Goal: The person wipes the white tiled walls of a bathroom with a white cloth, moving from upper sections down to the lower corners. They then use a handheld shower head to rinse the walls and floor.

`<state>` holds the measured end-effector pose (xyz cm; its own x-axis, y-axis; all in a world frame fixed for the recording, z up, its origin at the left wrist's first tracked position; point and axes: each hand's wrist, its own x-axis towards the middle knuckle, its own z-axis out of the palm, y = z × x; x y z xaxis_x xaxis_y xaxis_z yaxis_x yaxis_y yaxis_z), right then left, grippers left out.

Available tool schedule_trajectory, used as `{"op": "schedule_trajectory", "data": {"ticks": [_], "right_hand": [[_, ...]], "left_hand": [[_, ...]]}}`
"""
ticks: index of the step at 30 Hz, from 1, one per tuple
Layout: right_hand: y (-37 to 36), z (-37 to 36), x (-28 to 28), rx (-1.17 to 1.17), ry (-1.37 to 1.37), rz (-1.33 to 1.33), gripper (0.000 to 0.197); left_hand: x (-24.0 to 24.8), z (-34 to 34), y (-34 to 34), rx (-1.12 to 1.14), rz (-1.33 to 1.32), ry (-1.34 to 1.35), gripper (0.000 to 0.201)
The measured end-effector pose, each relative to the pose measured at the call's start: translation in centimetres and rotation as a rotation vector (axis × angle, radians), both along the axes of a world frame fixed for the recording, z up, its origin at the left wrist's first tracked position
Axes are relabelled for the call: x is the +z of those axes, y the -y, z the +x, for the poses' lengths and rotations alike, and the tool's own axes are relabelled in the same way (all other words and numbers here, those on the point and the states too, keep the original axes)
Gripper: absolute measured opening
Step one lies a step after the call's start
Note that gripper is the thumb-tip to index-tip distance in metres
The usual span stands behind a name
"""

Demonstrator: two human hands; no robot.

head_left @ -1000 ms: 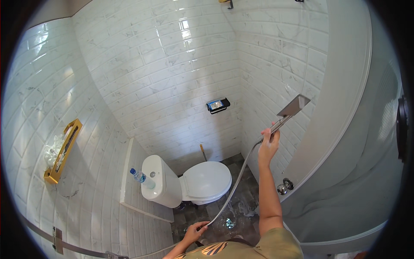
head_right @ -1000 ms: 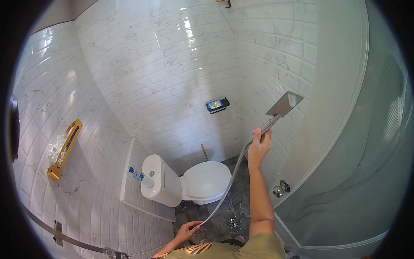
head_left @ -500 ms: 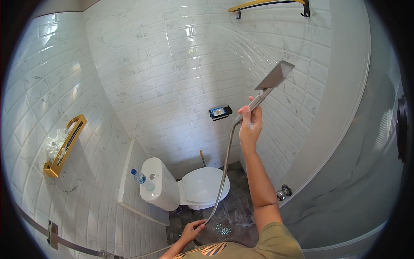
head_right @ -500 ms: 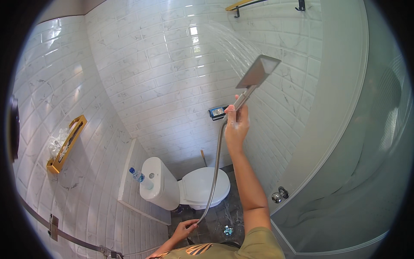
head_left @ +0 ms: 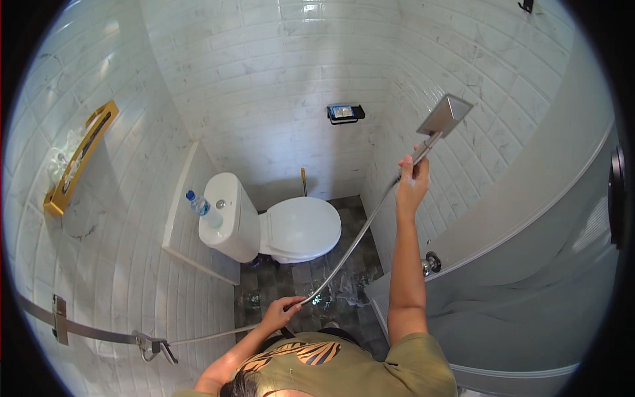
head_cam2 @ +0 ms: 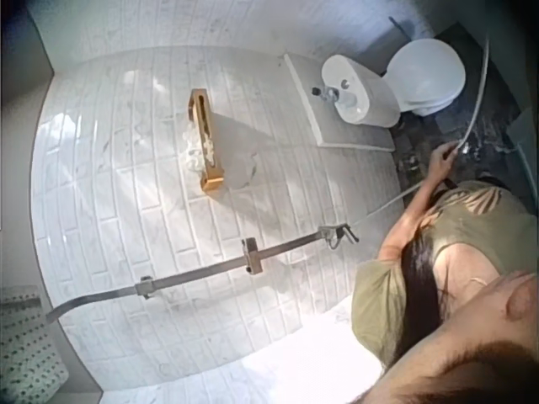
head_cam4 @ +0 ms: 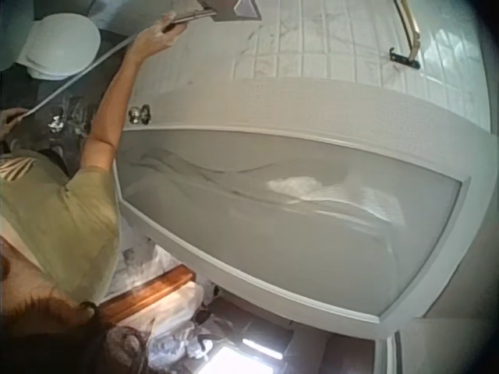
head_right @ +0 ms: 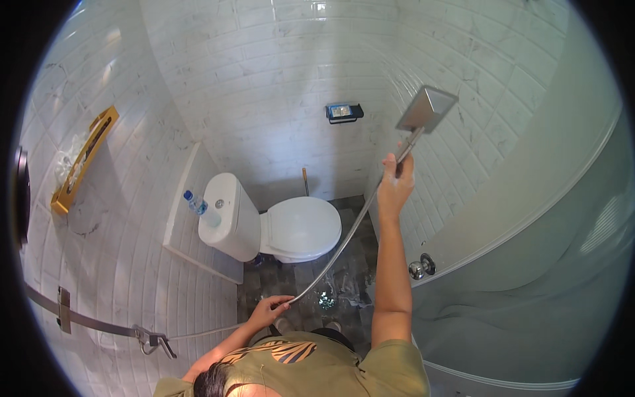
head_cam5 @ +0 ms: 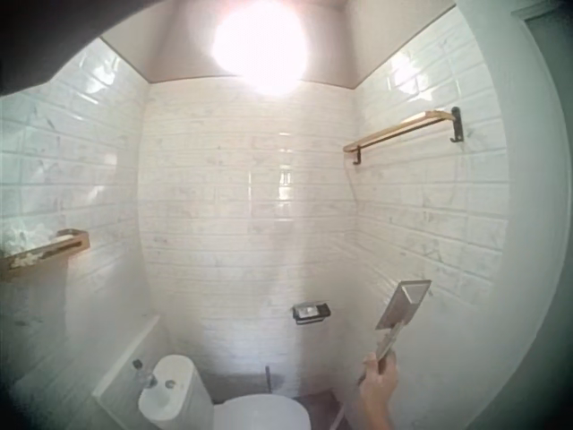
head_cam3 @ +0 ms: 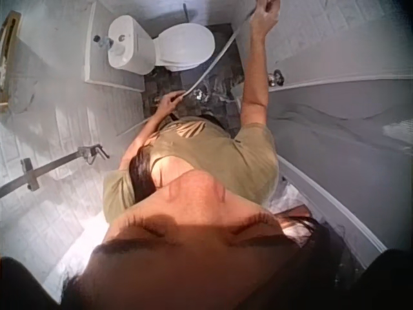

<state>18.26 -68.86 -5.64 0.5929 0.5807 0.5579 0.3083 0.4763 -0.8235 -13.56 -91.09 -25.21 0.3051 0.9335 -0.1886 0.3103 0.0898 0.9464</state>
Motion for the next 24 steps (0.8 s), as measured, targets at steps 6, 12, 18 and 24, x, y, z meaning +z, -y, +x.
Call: {"op": "schedule_trajectory", "data": {"ticks": [6, 12, 18, 24], "right_hand": [[2.0, 2.9, -7.7, -0.149, 0.044, -0.108, 0.032], [3.8, 6.3, -12.4, -0.23, 0.147, -0.304, 0.03], [4.3, 9.0, -15.2, -0.312, 0.198, -0.352, 0.03], [4.9, 10.3, -16.6, -0.393, 0.319, -0.438, 0.031]], "left_hand": [[-1.7, 0.4, 0.9, -0.014, -0.007, -0.044, 0.032], [-2.0, 1.0, 0.9, 0.011, -0.008, -0.086, 0.03], [-1.4, 1.4, -0.2, 0.013, -0.027, -0.176, 0.028], [-1.7, 0.5, -2.8, -0.004, 0.041, -0.209, 0.027]]}}
